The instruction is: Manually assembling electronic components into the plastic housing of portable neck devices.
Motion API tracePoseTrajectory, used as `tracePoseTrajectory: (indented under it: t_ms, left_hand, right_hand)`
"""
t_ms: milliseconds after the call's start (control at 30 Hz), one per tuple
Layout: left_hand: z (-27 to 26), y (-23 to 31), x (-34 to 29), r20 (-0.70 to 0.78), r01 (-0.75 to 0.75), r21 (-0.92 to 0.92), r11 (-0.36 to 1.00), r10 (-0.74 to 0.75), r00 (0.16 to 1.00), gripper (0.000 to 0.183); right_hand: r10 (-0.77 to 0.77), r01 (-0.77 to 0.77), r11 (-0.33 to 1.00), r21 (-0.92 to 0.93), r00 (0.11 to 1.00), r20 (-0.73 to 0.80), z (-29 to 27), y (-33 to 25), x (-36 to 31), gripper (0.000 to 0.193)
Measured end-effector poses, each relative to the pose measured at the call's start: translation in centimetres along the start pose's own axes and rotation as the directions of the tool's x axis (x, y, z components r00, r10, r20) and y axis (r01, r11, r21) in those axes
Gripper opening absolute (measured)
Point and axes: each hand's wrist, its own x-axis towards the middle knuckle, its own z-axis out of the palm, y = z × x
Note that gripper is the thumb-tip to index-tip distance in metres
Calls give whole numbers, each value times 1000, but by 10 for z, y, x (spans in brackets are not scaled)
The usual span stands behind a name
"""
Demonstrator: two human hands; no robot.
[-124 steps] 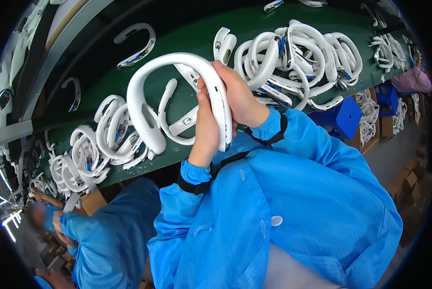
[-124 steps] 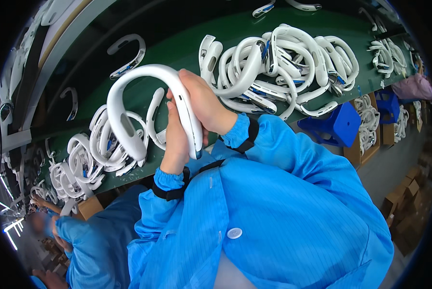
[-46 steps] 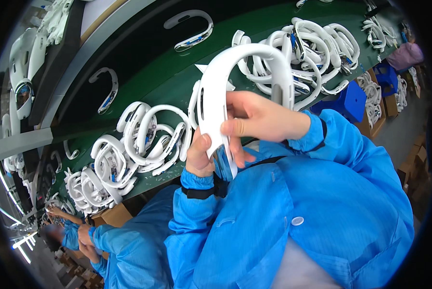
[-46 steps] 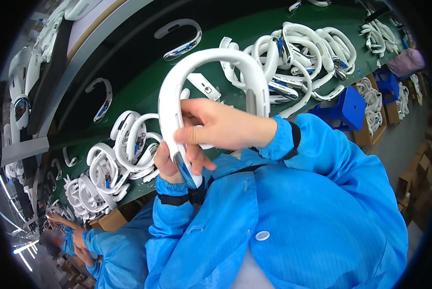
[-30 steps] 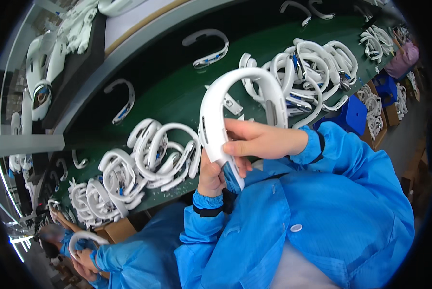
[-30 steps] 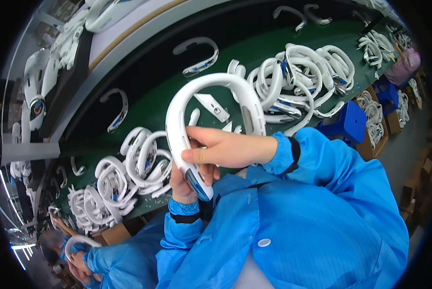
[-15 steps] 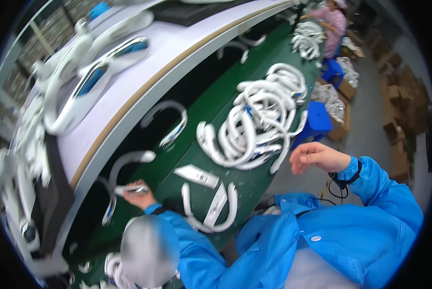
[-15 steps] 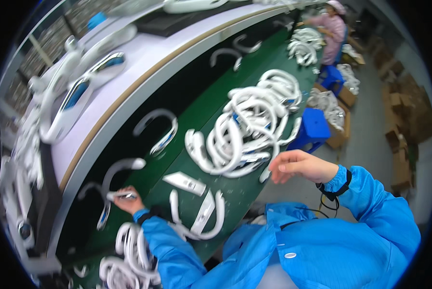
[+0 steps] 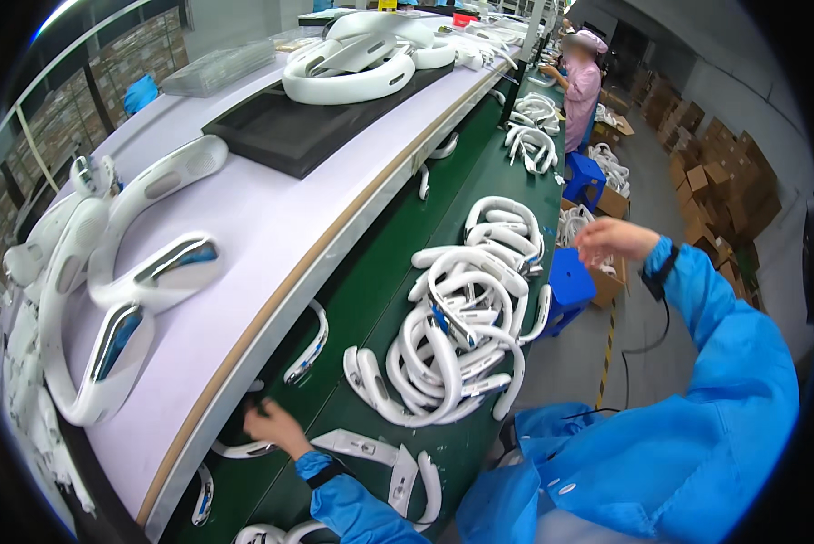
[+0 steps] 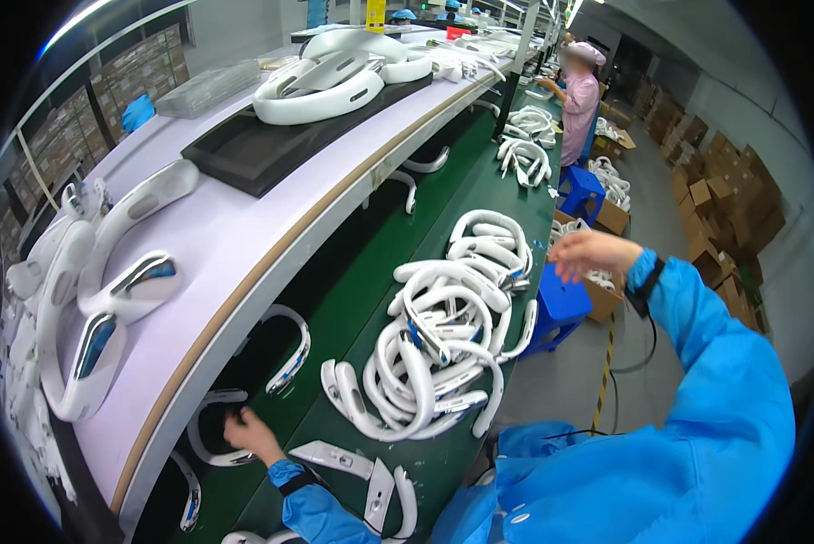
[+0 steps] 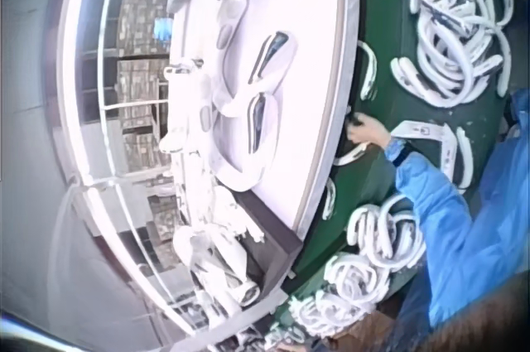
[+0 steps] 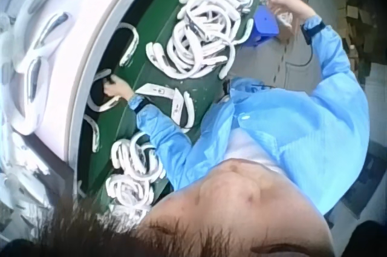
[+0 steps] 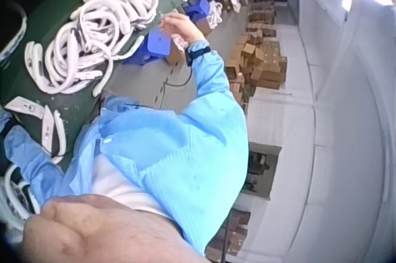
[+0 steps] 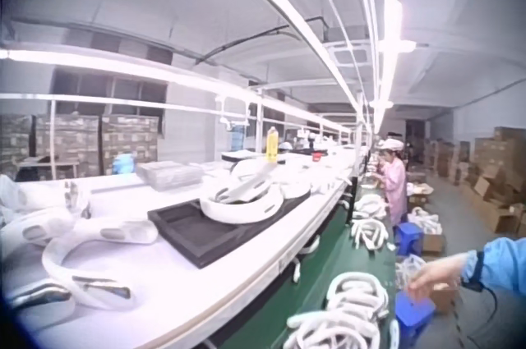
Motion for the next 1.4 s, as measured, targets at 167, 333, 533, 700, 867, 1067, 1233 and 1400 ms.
tracePoseTrajectory:
  t_ms: [167,333,533,700,867,1067,1233,1400]
  left_hand:
    - [87,95,-11,575,-270,261,927,76,814,62]
    - [159,46,-1,607,-381,479,791,16,794,47]
    - [112,124,-20,599,-639,467,611,313,737,31]
    - [85,141,-42,587,-563,493,664,224,778,27]
    - [41,173,-73,536,-495,562,662,164,828,27]
    - [-16,211,-151,347,-374,508,776,213,913,18]
    - [-48,235,-210,168,-7,240,971,-35,985,24]
    - [-107,239,-265,13,161,-22,987,-161,987,20]
  right_hand:
    - [-93,68,776,-627,996,-7,-90,-8,216,28]
    - [-595,303,96,-948,781,189,-80,54,488,48]
    - [-598,320,183,-929,787,153,-52,57,620,57]
    - [-612,413,136,-901,750,251,-64,44,656,30]
    - [-650,622,199,-757,662,373,-95,17,534,24]
    - [-590,545,552,-631,790,167,-118,67,286,40]
    - [-585,593,588,-549,781,217,-75,153,231,40]
    - [-562,667,578,-471,743,364,-50,179,263,46]
